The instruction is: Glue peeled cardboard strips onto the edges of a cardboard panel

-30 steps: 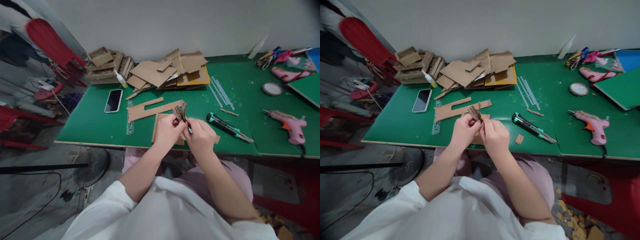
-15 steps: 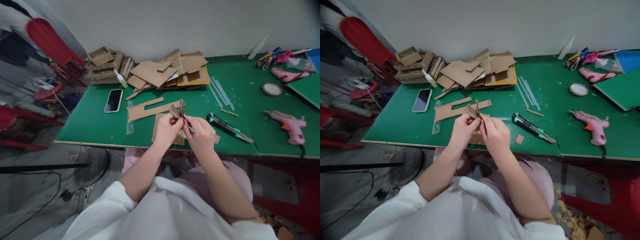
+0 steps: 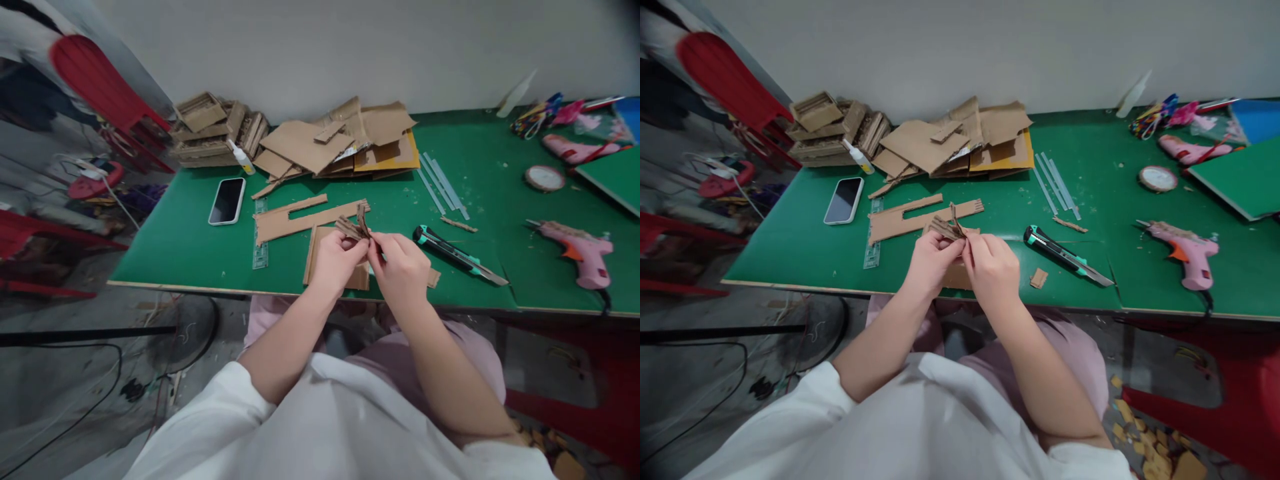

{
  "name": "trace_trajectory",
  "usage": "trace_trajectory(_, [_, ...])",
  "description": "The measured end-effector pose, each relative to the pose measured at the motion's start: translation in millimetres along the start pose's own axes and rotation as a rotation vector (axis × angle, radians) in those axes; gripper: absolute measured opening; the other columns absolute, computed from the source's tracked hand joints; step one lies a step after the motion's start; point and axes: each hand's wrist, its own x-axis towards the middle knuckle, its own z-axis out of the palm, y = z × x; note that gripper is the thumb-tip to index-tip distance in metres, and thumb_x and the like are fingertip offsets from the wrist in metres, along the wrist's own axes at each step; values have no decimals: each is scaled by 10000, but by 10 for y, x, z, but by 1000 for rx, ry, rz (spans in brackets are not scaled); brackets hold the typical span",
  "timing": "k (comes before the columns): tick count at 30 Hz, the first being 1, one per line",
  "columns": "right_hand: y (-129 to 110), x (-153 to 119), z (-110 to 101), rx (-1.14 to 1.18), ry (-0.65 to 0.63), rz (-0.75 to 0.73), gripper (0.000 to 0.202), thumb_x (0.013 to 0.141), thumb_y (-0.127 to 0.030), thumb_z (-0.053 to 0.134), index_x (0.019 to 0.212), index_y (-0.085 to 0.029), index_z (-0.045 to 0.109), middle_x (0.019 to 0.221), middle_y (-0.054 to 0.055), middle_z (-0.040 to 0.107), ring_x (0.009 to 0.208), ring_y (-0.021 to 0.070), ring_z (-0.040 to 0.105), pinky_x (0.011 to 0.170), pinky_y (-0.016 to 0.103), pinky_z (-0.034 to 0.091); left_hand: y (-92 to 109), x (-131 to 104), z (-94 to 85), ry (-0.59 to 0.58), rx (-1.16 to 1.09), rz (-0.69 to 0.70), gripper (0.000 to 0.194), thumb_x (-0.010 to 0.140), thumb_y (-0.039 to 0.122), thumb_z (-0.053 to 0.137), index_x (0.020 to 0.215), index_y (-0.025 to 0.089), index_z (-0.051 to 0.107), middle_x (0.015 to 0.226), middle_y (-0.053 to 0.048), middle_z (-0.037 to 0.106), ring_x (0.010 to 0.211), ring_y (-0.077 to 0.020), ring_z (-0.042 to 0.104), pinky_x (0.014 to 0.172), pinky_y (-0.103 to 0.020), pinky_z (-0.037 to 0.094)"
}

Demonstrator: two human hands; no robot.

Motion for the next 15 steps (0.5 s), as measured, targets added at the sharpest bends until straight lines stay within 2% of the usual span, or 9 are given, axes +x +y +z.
trace_trajectory(9, [13,-6,36,-105,10,-56,174,838,-196,469,824,-126,628,696,49,630,656,141,540,624,244,403,-24,16,52,64,-56,-26,102,581,140,588,658,119,523,475,64,495,446,-53,472,491,-183,449])
trace_trajectory(15, [32,-3,50,-28,35,-22,170,826,-184,472,814,-122,629,710,54,641,671,146,561,643,244,426,-23,14,65,43,-116,-42,149,572,163,617,689,101,549,524,35,545,489,-70,512,541,-215,479])
